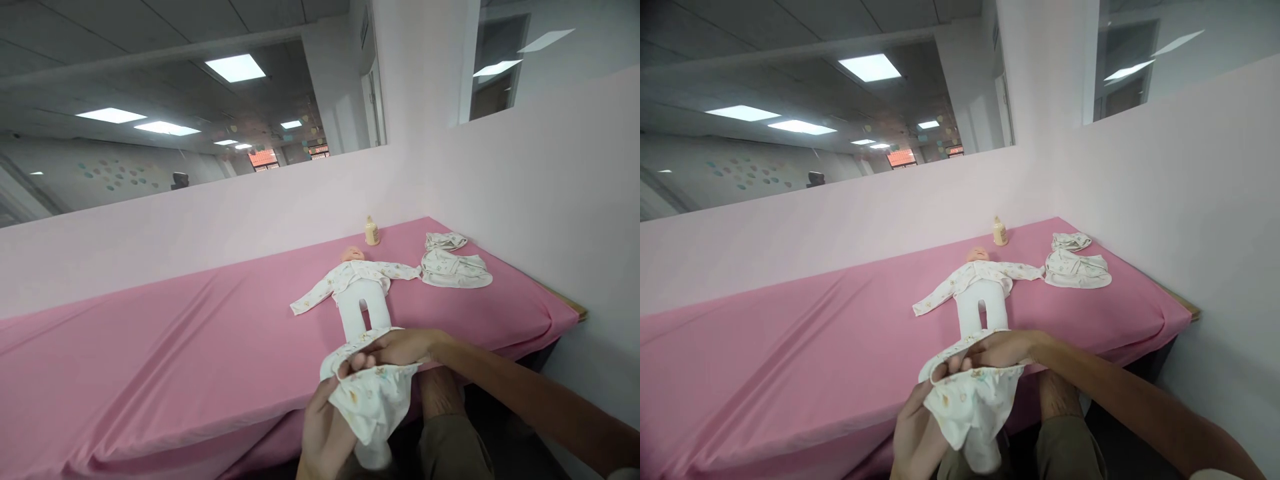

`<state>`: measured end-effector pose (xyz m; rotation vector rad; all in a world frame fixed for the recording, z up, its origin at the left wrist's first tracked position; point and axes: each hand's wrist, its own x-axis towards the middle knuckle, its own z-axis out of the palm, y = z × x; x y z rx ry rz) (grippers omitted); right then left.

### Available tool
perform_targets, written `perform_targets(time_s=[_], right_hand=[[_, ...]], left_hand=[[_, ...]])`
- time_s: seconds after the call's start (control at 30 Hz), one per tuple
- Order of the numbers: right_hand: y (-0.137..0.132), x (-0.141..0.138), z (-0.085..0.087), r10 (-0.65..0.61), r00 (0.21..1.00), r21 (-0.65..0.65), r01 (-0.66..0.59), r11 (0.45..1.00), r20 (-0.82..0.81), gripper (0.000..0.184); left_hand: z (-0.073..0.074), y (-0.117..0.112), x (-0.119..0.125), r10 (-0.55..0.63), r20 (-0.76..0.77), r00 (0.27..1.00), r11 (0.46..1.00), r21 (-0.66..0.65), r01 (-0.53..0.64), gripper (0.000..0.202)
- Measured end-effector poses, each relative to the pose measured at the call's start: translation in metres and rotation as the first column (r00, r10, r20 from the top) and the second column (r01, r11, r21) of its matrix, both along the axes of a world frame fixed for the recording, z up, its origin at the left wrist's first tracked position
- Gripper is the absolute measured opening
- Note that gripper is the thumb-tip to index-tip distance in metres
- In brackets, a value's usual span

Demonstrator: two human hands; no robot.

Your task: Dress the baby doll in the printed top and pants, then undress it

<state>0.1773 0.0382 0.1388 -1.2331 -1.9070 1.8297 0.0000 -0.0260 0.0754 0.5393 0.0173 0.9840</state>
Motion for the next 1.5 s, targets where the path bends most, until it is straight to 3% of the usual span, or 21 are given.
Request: perform_targets(time_s=[0.07,0.13,0.2,0.27,0.3,0.37,0.43,0.5,0.57,0.67,0.83,1.0,1.2,1.33,1.5], right_hand=[[0.003,0.008,0.004,0.228,0.973,0.107,-0.222,0.969,-0.047,0.030],[0.006,0.014,0.006,0.333,0.941,0.161,-0.320,0.934,-0.061,0.039],[0.009,0.017,0.007,0.308,0.951,0.212,-0.293,0.932,-0.040,0.040],[0.012,0.014,0.004,0.191,0.981,0.320,-0.191,0.928,0.031,0.037],[0.015,0.011,0.000,0.110,0.989,0.411,-0.140,0.901,0.096,0.034],[0.024,0.003,-0.012,-0.026,0.973,0.625,-0.127,0.770,0.230,0.034],[0.034,-0.006,-0.028,-0.066,0.939,0.776,-0.238,0.584,0.337,0.045],[0.043,-0.013,-0.044,-0.034,0.907,0.827,-0.368,0.424,0.421,0.054],[0.049,-0.019,-0.057,0.015,0.879,0.820,-0.451,0.352,0.477,0.058],[0.052,-0.026,-0.068,0.082,0.847,0.784,-0.519,0.342,0.525,0.064],[0.052,-0.029,-0.071,0.104,0.808,0.752,-0.581,0.312,0.580,0.061],[0.057,-0.027,-0.057,0.097,0.811,0.757,-0.576,0.310,0.577,0.057],[0.061,-0.028,-0.035,0.118,0.795,0.724,-0.594,0.350,0.595,0.051],[0.060,-0.030,-0.041,0.105,0.823,0.759,-0.557,0.338,0.558,0.050],[0.045,-0.027,-0.045,0.028,0.924,0.874,-0.370,0.314,0.381,0.032]], left_hand=[[-0.010,0.003,-0.017,0.026,0.049,0.998,0.999,-0.032,-0.024,0.046],[-0.027,0.004,-0.028,0.060,0.079,0.995,0.995,-0.087,-0.053,0.051],[-0.046,0.002,-0.031,0.112,0.081,0.990,0.982,-0.160,-0.098,0.051],[-0.063,-0.003,-0.028,0.168,0.048,0.985,0.958,-0.245,-0.151,0.049],[-0.070,-0.005,-0.025,0.190,0.020,0.982,0.940,-0.291,-0.176,0.048],[-0.080,-0.009,-0.018,0.211,-0.056,0.976,0.895,-0.390,-0.215,0.042],[-0.088,-0.011,-0.013,0.246,-0.139,0.959,0.832,-0.478,-0.283,0.036],[-0.094,-0.012,-0.010,0.298,-0.218,0.930,0.759,-0.537,-0.369,0.030],[-0.100,-0.014,-0.011,0.337,-0.275,0.900,0.705,-0.560,-0.435,0.026],[-0.108,-0.022,-0.014,0.327,-0.311,0.892,0.683,-0.575,-0.451,0.023],[-0.106,-0.033,-0.013,0.256,-0.238,0.937,0.726,-0.593,-0.349,0.018],[-0.082,-0.025,-0.003,0.298,-0.205,0.932,0.744,-0.561,-0.361,0.018],[-0.046,-0.012,0.006,0.329,-0.163,0.930,0.786,-0.499,-0.365,0.021],[-0.029,-0.002,0.011,0.346,-0.162,0.924,0.774,-0.508,-0.379,0.021],[-0.020,0.004,0.019,0.327,-0.057,0.943,0.812,-0.493,-0.311,0.024]])
